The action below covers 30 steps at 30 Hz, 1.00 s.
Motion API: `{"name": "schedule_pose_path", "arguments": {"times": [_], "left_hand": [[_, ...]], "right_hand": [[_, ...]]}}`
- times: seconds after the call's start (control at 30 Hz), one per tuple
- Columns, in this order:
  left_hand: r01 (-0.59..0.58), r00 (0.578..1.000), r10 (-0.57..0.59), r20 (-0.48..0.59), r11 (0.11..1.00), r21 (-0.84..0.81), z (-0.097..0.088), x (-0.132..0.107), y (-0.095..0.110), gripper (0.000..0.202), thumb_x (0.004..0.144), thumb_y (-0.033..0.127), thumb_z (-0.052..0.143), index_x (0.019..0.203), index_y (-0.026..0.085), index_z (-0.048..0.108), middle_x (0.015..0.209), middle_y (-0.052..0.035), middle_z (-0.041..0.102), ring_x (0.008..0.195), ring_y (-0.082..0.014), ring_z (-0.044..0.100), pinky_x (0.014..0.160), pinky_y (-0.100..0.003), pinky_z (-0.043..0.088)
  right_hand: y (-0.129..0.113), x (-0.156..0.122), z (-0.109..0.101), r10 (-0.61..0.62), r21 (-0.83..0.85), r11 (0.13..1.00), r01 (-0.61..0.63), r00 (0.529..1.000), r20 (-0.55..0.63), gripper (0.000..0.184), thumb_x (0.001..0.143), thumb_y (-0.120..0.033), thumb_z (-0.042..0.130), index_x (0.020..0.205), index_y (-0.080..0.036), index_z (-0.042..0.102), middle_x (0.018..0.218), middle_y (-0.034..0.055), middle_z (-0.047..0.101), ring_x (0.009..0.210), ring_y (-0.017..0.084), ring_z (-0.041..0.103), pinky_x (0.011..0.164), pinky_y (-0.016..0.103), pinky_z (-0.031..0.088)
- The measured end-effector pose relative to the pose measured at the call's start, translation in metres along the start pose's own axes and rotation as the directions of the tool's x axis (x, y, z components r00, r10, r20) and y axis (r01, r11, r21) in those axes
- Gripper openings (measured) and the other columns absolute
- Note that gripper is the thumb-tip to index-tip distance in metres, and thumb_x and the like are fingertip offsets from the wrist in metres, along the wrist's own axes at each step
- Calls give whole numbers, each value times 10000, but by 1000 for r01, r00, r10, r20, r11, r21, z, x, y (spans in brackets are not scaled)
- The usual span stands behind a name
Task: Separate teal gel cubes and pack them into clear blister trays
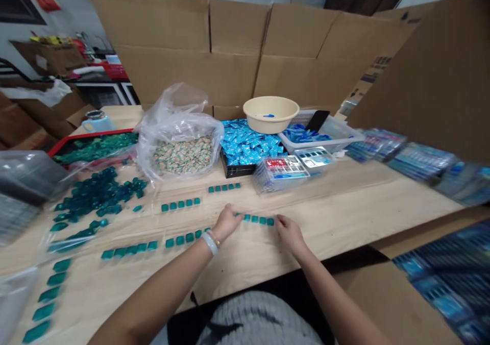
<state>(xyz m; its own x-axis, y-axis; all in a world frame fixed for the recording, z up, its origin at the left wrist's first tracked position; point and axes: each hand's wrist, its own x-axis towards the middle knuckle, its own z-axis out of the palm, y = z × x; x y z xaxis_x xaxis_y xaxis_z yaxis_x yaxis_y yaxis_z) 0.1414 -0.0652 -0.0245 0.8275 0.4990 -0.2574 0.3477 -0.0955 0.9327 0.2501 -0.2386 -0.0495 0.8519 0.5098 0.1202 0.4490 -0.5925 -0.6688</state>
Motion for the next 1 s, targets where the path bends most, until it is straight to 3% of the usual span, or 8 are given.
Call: {"name": "schedule_pose_path", "arguments": {"times": [0.1,0.23,0.4,0.53,0.63,0.73,0.9,1.0], "left_hand": [[49,998,-51,-28,995,-85,1,-5,2,134,659,232,570,727,129,519,567,42,433,517,-80,422,493,-202,323],[210,975,-157,157,879,-429,-4,-20,12,254,617,255,660,805,134,541,639,32,508,547,-62,475,526,-190,364],[429,891,-227,392,705,-565,-10,-25,51,251,622,202,681,839,146,568,760,-12,572,598,-66,529,596,-206,415],[354,902,-140,409,784,-510,0,-15,102,405,645,211,669,1019,215,514,883,-23,584,607,-71,538,590,-219,427],[179,940,-37,340,900,-397,7,-1,141,352,692,367,611,977,169,551,861,-51,590,650,-108,557,601,-241,444],[80,935,58,350,927,-368,9,19,171,549,720,617,398,866,122,586,852,-102,604,661,-149,571,572,-262,452],[-55,973,65,221,997,-49,18,56,192,387,717,503,489,686,122,548,642,-50,608,492,-101,521,431,-193,396],[9,991,-33,133,983,183,27,74,184,290,728,359,487,548,132,507,460,3,530,357,-70,430,347,-170,319]], "right_hand": [[6,-2,-7,-39,39,998,39,999,2,298,743,-251,377,855,-175,642,639,45,637,664,206,617,563,332,505],[18,-11,-25,-276,42,961,274,961,28,405,741,-126,335,1085,-165,545,927,99,625,889,196,585,730,371,498],[12,-10,-67,-626,-124,768,629,777,66,544,725,-89,452,1251,-207,387,1313,137,371,1174,255,372,885,458,401],[-5,11,-107,-724,-16,688,726,687,56,480,770,-148,486,1232,-249,405,1155,100,541,1062,227,478,864,425,423],[-14,38,-135,-585,180,805,565,806,87,349,791,-212,475,1138,-245,492,990,67,617,916,191,558,783,359,471],[-21,75,-158,-315,401,889,220,931,186,284,760,-338,515,1006,-201,555,836,55,644,748,174,594,664,331,497],[-26,140,-165,-57,629,721,-290,880,471,324,652,-390,616,862,-153,545,600,2,583,509,125,556,463,256,461],[-17,164,-148,132,562,763,-320,928,349,387,622,-355,641,929,-158,509,593,-26,537,414,102,512,380,230,403]]}}
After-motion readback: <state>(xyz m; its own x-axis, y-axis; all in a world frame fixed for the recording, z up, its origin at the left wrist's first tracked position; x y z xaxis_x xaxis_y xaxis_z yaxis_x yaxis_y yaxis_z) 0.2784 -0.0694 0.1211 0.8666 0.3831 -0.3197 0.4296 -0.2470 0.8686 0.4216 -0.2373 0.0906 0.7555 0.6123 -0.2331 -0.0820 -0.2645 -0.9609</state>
